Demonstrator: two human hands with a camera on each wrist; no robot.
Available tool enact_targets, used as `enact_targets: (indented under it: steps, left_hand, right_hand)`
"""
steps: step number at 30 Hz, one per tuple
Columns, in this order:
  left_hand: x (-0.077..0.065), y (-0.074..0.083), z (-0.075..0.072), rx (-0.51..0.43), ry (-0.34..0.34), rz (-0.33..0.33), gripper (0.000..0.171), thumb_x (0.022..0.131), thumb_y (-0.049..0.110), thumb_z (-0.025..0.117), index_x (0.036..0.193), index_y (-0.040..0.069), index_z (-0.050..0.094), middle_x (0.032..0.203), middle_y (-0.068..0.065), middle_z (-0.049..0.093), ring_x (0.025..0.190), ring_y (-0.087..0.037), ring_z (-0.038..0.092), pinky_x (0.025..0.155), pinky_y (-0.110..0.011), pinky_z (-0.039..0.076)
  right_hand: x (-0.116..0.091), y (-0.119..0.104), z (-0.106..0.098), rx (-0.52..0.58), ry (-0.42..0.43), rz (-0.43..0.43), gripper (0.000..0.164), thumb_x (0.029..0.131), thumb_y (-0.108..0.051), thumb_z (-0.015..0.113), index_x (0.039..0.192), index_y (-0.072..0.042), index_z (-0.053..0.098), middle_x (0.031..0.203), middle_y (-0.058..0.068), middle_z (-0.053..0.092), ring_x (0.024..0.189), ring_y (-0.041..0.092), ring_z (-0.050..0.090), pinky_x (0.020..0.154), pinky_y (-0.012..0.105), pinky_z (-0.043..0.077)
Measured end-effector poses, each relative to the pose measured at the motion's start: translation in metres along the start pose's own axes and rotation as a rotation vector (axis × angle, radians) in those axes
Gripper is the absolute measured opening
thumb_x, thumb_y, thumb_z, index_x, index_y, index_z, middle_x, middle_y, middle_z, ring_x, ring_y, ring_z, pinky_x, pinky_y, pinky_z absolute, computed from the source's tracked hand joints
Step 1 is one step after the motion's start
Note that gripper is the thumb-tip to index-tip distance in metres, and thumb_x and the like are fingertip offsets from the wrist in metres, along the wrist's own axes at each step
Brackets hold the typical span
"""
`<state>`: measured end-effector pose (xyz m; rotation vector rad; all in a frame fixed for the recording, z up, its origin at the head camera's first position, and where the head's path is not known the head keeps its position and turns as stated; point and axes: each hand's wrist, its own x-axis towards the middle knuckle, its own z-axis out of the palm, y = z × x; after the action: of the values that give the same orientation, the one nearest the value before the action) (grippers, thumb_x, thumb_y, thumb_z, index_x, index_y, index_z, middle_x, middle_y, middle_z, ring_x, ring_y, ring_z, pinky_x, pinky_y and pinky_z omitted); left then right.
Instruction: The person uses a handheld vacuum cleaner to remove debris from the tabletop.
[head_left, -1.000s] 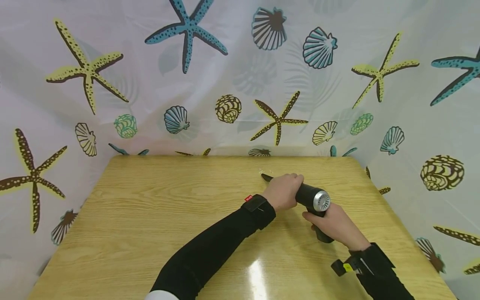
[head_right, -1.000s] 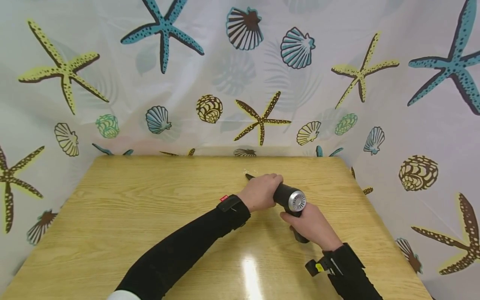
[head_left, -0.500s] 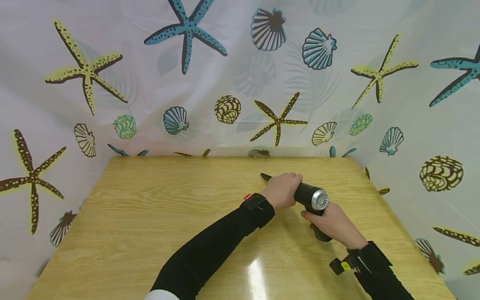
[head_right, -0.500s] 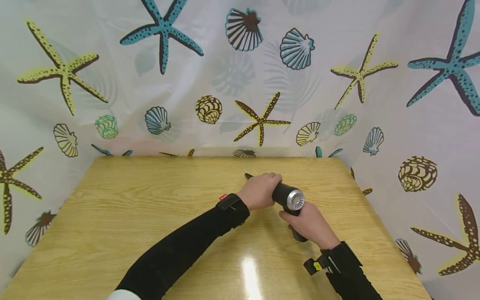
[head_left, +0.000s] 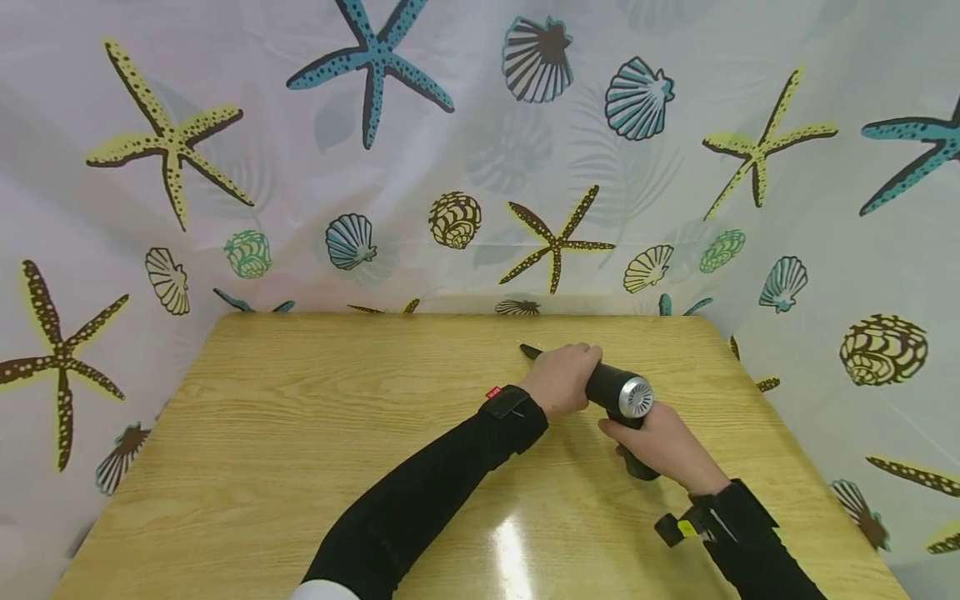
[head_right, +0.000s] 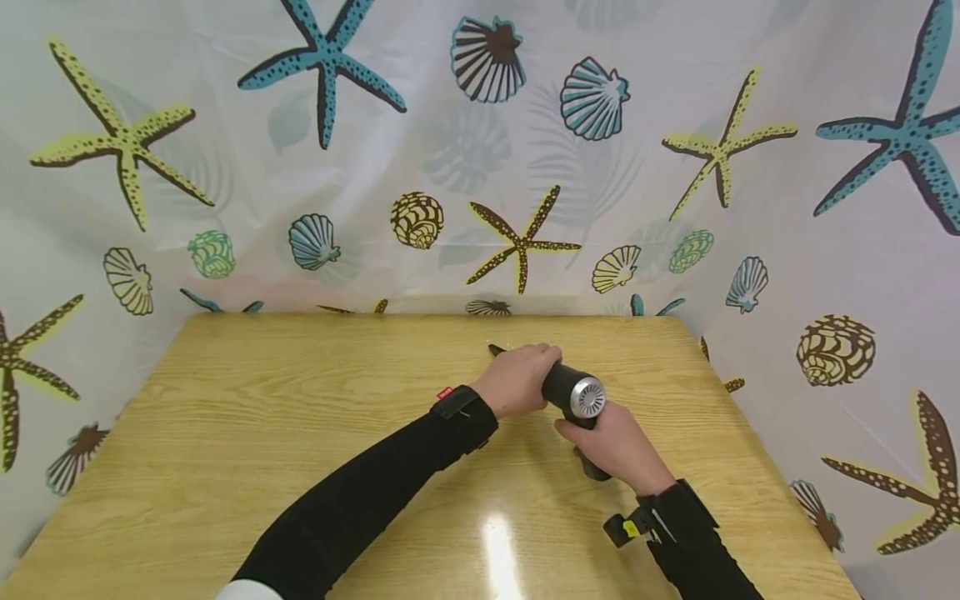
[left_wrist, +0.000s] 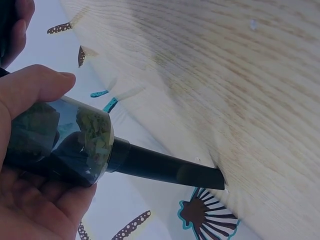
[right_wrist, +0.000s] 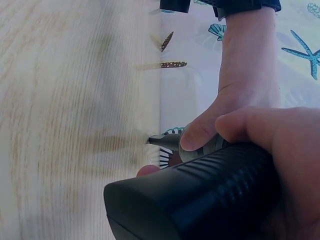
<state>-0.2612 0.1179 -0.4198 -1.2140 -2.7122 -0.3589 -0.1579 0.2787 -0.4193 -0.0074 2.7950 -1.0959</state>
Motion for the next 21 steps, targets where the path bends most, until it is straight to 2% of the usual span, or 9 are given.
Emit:
enact_targets:
  steps: [9,21]
  left_hand:
    - [0.0,-0.0033,-0.0026,-0.025,-0.008,-0.002,0.041,0.075,0.019,0.077,0.108,0.013,0.054,0.098,0.0,0.059,0.081,-0.011,0.053,0.069,-0.03,0.052]
    - [0.0022,-0.0023,0.0005,-0.004,-0.006,0.001,0.04,0.075,0.02,0.077,0.108,0.014,0.055,0.099,0.0,0.06,0.082,-0.011,0.054,0.07,-0.03,0.052]
  right_hand:
    - [0.0033,-0.0019,-0.0004,0.002,-0.005,0.006,0.061,0.086,-0.038,0.067,0.126,0.003,0.046,0.082,0.015,0.065,0.067,0.017,0.062,0.071,0.045,0.05]
    - [0.0021,0.0008,-0.0007,0.009,-0.005,-0.014,0.058,0.086,-0.036,0.068,0.125,0.002,0.047,0.084,0.017,0.065,0.067,0.017,0.062,0.072,0.045,0.05]
